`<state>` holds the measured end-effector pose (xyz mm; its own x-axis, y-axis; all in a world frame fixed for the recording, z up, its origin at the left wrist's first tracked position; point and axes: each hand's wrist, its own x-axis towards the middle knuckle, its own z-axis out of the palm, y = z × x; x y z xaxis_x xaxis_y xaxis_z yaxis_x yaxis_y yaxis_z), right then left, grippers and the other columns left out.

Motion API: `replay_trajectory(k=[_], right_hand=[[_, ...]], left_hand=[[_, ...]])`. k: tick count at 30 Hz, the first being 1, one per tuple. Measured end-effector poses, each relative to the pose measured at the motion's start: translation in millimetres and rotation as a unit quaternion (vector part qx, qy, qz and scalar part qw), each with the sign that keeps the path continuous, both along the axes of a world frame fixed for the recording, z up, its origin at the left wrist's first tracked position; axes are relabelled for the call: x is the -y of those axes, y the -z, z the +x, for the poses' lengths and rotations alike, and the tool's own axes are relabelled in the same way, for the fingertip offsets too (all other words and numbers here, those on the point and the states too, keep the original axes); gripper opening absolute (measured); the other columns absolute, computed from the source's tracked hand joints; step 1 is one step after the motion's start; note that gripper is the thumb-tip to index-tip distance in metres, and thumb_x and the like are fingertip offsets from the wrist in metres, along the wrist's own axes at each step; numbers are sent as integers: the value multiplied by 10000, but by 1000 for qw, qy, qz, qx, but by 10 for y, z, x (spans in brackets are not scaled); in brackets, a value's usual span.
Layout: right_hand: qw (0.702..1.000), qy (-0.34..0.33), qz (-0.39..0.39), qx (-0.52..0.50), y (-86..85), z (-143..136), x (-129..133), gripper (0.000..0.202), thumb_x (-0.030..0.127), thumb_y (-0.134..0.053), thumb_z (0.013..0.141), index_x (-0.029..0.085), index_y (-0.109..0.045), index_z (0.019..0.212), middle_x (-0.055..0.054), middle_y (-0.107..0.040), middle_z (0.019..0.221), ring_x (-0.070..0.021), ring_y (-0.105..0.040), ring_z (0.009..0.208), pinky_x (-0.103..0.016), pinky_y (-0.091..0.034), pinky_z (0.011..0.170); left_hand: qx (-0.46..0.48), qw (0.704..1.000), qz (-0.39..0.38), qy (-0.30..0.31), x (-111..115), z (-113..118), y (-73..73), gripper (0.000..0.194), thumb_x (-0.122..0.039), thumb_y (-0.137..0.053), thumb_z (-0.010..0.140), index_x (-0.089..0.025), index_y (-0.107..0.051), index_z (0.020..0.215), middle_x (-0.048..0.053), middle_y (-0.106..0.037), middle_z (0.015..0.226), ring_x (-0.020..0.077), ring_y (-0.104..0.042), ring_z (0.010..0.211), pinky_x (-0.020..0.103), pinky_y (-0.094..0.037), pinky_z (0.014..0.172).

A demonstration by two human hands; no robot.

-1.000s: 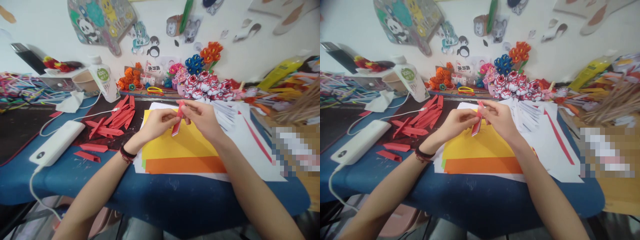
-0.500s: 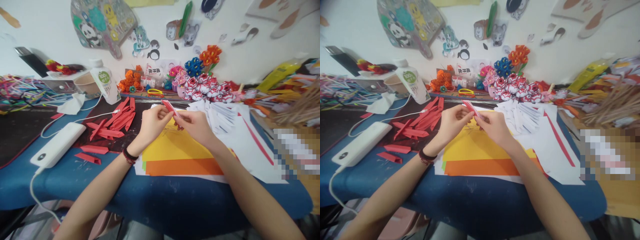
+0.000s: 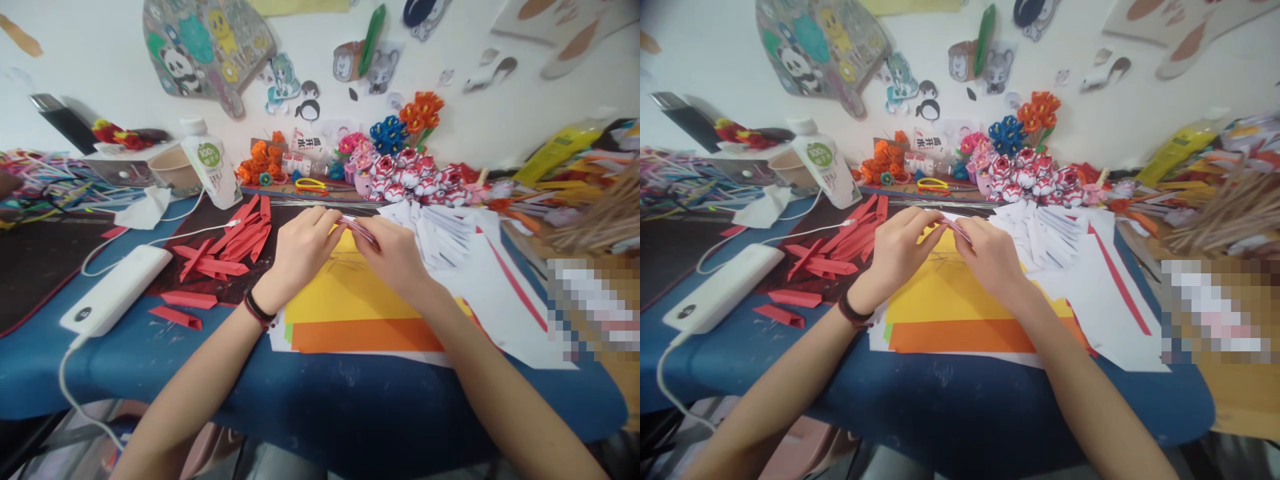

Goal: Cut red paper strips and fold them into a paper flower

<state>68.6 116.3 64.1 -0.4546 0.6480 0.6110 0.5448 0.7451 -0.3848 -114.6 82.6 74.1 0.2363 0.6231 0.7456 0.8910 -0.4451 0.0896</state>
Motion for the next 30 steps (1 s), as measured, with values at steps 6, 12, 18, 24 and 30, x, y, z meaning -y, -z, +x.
replay_trajectory(k=[6,12,18,24,30], right_hand=[[1000,6,11,4,-19,-7,-1,193,231,-487,962,179,-672,979,-53,-663,834,-172,-556,726,-290,-374,660],[1000,9,25,0,-2,-28,24,195,238,-482,962,190,-662,902,-44,-657,784,-166,-549,700,-287,-372,652],[999,29,37,-7,2,-76,74,227,230,-474,954,198,-599,767,-24,-601,679,-150,-490,623,-291,-342,617],[998,38,47,-25,-29,-104,126,252,210,-472,938,204,-517,690,-13,-549,629,-140,-445,588,-292,-313,593],[997,50,42,-38,0,-119,146,223,209,-483,922,207,-532,704,-6,-538,622,-139,-432,581,-289,-320,592]], left_hand=[[14,1000,-4,25,-21,-20,39,233,-316,-505,1008,-166,-683,999,55,-694,862,159,-631,821,273,-453,734],[41,999,9,35,-21,11,53,204,-281,-534,990,-169,-704,982,54,-724,837,145,-656,767,254,-480,699],[82,996,2,46,-22,9,52,183,-272,-563,972,-202,-731,993,52,-769,897,155,-705,819,258,-524,751],[143,987,-15,70,-7,51,60,157,-266,-620,938,-185,-736,1006,49,-783,910,130,-708,744,229,-530,700],[162,984,-34,65,11,75,89,180,-253,-590,950,-208,-751,1016,52,-792,979,145,-728,790,250,-548,737]])
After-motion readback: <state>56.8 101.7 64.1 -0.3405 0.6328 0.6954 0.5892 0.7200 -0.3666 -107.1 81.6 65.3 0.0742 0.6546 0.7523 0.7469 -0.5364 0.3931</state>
